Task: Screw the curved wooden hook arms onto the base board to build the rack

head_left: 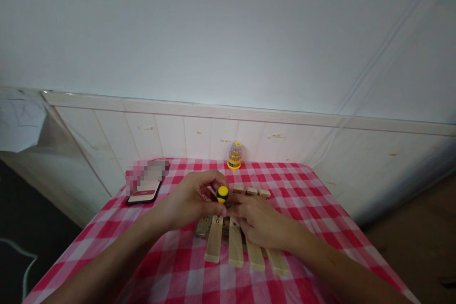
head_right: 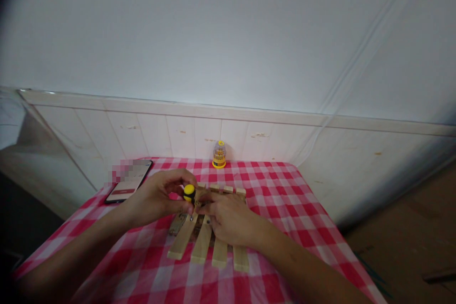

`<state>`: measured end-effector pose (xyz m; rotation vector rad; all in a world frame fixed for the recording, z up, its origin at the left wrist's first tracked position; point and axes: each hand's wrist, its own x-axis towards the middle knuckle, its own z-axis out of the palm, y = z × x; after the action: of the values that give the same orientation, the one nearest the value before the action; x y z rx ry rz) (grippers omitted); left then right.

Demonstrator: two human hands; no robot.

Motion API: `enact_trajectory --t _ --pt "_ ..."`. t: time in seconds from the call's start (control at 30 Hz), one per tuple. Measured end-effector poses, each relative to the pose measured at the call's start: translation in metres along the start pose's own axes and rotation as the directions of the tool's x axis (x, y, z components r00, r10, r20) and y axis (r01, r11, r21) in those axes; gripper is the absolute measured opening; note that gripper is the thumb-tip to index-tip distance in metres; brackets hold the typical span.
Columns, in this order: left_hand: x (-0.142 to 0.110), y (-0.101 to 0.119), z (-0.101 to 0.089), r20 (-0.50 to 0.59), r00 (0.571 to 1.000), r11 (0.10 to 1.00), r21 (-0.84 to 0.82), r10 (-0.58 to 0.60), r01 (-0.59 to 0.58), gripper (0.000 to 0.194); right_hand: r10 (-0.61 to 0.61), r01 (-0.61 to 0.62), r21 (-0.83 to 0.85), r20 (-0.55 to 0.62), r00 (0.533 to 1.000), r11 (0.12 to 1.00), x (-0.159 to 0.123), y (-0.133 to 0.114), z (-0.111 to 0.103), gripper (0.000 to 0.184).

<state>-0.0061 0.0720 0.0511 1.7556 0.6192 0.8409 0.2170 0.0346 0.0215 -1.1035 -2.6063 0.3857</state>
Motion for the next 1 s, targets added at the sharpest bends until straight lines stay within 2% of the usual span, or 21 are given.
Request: enact_trajectory --t 0.2,0.5,0.63,0.7,0.77,0.9,1.0 --pt "0.001 0.001 0.000 0.019 0.998 0.994 -0.100 -0.052 0.053 0.026 0.016 -0.016 -0.008 0.025 1.000 1.000 0.000 0.000 -0.002 0.045" --pt "-0.002 0.002 -0.002 0.040 0.998 0.994 -0.093 -0.047 0.051 0.023 0.015 -0.017 0.035 0.066 0.998 0.999 0.003 -0.006 -0.008 0.043" --pt "-0.001 0.005 -0.001 0.016 0.999 0.995 -0.083 -0.044 0.046 0.020 0.016 -0.018 0.038 0.066 0.998 0.999 0.002 -0.006 -0.008 0.043" --pt "0.001 0.006 0.000 -0.039 0.998 0.994 -0.102 -0.043 0.039 0.022 0.018 -0.020 0.045 0.056 0.998 0.999 0.001 -0.005 -0.007 0.046" --pt "0.004 0.006 0.000 -0.143 0.989 0.990 -0.141 -0.033 0.013 0.029 0.009 -0.012 0.052 0.048 0.999 0.999 0.001 -0.004 -0.006 0.051" --pt "0.010 -0.001 0.001 -0.352 0.935 0.985 -0.170 -0.038 -0.024 0.037 -0.022 0.019 0.054 0.045 0.999 0.998 0.001 -0.003 -0.006 0.053" --pt "0.012 -0.006 0.005 -0.423 0.905 0.991 -0.132 -0.050 -0.007 0.037 -0.026 0.024 0.057 0.038 0.999 0.998 0.001 -0.004 -0.007 0.055"
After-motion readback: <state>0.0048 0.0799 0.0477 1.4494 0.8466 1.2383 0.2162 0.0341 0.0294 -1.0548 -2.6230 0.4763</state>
